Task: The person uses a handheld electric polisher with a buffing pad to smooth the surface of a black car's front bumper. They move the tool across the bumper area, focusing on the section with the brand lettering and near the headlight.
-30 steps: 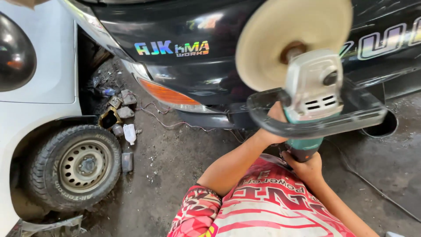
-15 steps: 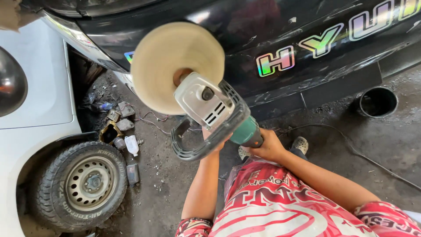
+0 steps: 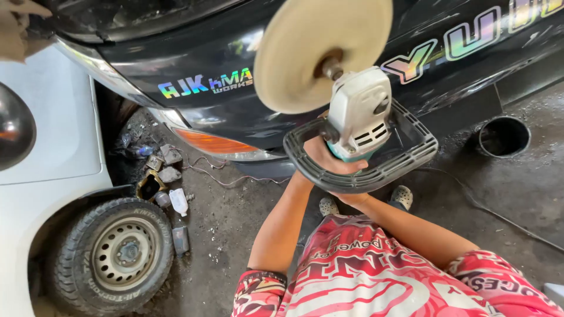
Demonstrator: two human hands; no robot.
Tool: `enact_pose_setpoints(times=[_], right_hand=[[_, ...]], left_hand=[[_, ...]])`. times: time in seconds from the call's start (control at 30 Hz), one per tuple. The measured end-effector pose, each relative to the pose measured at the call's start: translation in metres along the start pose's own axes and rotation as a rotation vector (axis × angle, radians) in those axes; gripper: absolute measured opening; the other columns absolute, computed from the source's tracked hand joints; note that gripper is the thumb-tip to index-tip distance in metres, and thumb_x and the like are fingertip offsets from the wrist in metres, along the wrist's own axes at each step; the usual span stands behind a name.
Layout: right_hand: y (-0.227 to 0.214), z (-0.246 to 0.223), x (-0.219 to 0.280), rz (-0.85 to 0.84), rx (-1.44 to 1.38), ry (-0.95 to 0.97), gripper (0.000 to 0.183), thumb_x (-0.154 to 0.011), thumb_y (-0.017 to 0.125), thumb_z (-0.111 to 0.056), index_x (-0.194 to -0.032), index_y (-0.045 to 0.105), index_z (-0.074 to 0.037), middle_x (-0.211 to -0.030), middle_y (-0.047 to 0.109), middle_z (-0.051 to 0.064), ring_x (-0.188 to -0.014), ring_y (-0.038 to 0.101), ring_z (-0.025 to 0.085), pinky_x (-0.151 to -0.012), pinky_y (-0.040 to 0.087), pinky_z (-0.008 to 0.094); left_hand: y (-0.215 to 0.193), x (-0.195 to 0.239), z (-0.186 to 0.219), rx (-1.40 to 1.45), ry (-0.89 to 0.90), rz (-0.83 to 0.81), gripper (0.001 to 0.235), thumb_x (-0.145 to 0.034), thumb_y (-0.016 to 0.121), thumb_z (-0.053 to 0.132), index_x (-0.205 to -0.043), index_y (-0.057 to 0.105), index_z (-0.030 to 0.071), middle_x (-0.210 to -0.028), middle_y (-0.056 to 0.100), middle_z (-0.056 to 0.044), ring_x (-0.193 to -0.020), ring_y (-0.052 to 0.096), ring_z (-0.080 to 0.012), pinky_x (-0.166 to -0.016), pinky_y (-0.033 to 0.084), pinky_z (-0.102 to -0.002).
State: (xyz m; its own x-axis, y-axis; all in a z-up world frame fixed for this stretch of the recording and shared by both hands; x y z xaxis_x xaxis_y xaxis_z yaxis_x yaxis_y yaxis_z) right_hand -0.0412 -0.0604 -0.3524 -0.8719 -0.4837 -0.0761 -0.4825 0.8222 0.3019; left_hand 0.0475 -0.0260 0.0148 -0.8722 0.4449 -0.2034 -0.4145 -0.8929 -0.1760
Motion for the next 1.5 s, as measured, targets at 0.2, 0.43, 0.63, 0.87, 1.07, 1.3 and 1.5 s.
enact_pose_setpoints(times=[0.2, 0.43, 0.63, 0.87, 1.07, 1.3, 1.5], right_hand=[[0.046, -0.069, -0.037, 0.134, -0.680, -0.070, 0.047, -0.101, 0.059, -0.017, -0.145, 0.045, -0.006, -0.139, 0.055, 0.012, -0.121, 0.060, 0.020, -0.097, 0.054, 0.038], [0.083, -0.111, -0.068, 0.028, -0.234, -0.172, 0.053, -0.085, 0.081, -0.009, -0.133, 0.060, -0.004, -0.125, 0.068, 0.008, -0.113, 0.067, 0.017, -0.093, 0.059, 0.036], [0.057, -0.093, -0.066, 0.085, -0.141, -0.366, 0.067, -0.075, 0.089, -0.015, -0.135, 0.061, -0.004, -0.128, 0.069, 0.007, -0.117, 0.065, 0.020, -0.098, 0.056, 0.039], [-0.006, -0.008, -0.035, 0.300, -0.003, -0.262, 0.065, -0.095, 0.072, -0.030, -0.150, 0.049, -0.006, -0.150, 0.055, 0.006, -0.139, 0.052, 0.021, -0.116, 0.044, 0.040], [0.001, -0.049, -0.024, 0.293, -0.077, -0.244, 0.067, -0.086, 0.078, -0.026, -0.144, 0.050, -0.008, -0.141, 0.057, 0.005, -0.128, 0.055, 0.019, -0.107, 0.047, 0.039], [0.018, -0.098, -0.025, 0.280, -0.165, -0.235, 0.072, -0.076, 0.086, -0.021, -0.137, 0.051, -0.010, -0.131, 0.060, 0.003, -0.116, 0.059, 0.017, -0.096, 0.050, 0.037], [0.032, -0.127, -0.026, 0.185, 0.128, -0.268, 0.053, -0.074, 0.087, -0.014, -0.122, 0.065, -0.006, -0.117, 0.068, 0.004, -0.106, 0.065, 0.014, -0.091, 0.053, 0.033]], left_hand=[[-0.030, 0.037, -0.002, -0.121, 0.002, 0.104, 0.105, -0.058, 0.098, 0.028, -0.143, 0.046, -0.004, -0.130, 0.066, -0.013, -0.120, 0.065, -0.0244, -0.108, 0.052, -0.037], [-0.085, 0.107, -0.074, -0.063, -0.372, 0.177, 0.083, -0.067, 0.098, 0.014, -0.137, 0.060, -0.009, -0.126, 0.074, -0.018, -0.115, 0.071, -0.0272, -0.102, 0.061, -0.043], [-0.058, 0.067, -0.034, -0.003, -0.185, 0.197, 0.107, -0.064, 0.098, 0.021, -0.148, 0.038, -0.005, -0.138, 0.064, -0.016, -0.127, 0.064, -0.0246, -0.110, 0.054, -0.040], [0.011, 0.012, -0.034, 0.098, -0.020, 0.087, 0.117, -0.063, 0.100, 0.027, -0.153, 0.030, 0.001, -0.142, 0.057, -0.015, -0.134, 0.059, -0.0253, -0.116, 0.050, -0.041], [0.034, -0.015, -0.014, -0.204, 0.005, 0.015, 0.114, -0.060, 0.100, 0.030, -0.151, 0.038, 0.002, -0.130, 0.062, -0.012, -0.121, 0.063, -0.0228, -0.108, 0.054, -0.039], [0.006, 0.029, -0.033, -0.064, 0.030, 0.118, 0.116, -0.057, 0.099, 0.029, -0.149, 0.036, 0.000, -0.136, 0.059, -0.014, -0.127, 0.062, -0.0241, -0.111, 0.052, -0.040], [-0.056, 0.096, -0.083, -0.115, -0.251, 0.178, 0.084, -0.069, 0.098, 0.019, -0.142, 0.062, -0.005, -0.136, 0.074, -0.020, -0.124, 0.072, -0.0292, -0.111, 0.058, -0.042]])
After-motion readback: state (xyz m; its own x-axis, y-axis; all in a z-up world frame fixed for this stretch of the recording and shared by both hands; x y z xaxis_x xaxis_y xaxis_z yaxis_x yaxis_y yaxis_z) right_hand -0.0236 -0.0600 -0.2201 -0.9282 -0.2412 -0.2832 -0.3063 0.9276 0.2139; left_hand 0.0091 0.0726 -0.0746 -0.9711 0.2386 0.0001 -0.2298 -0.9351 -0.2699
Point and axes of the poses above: each hand's wrist, its own x-axis away from the middle knuckle, its own y-axis out of the palm, z = x × y, the point moved 5 cm from there along -x, towards the middle knuckle
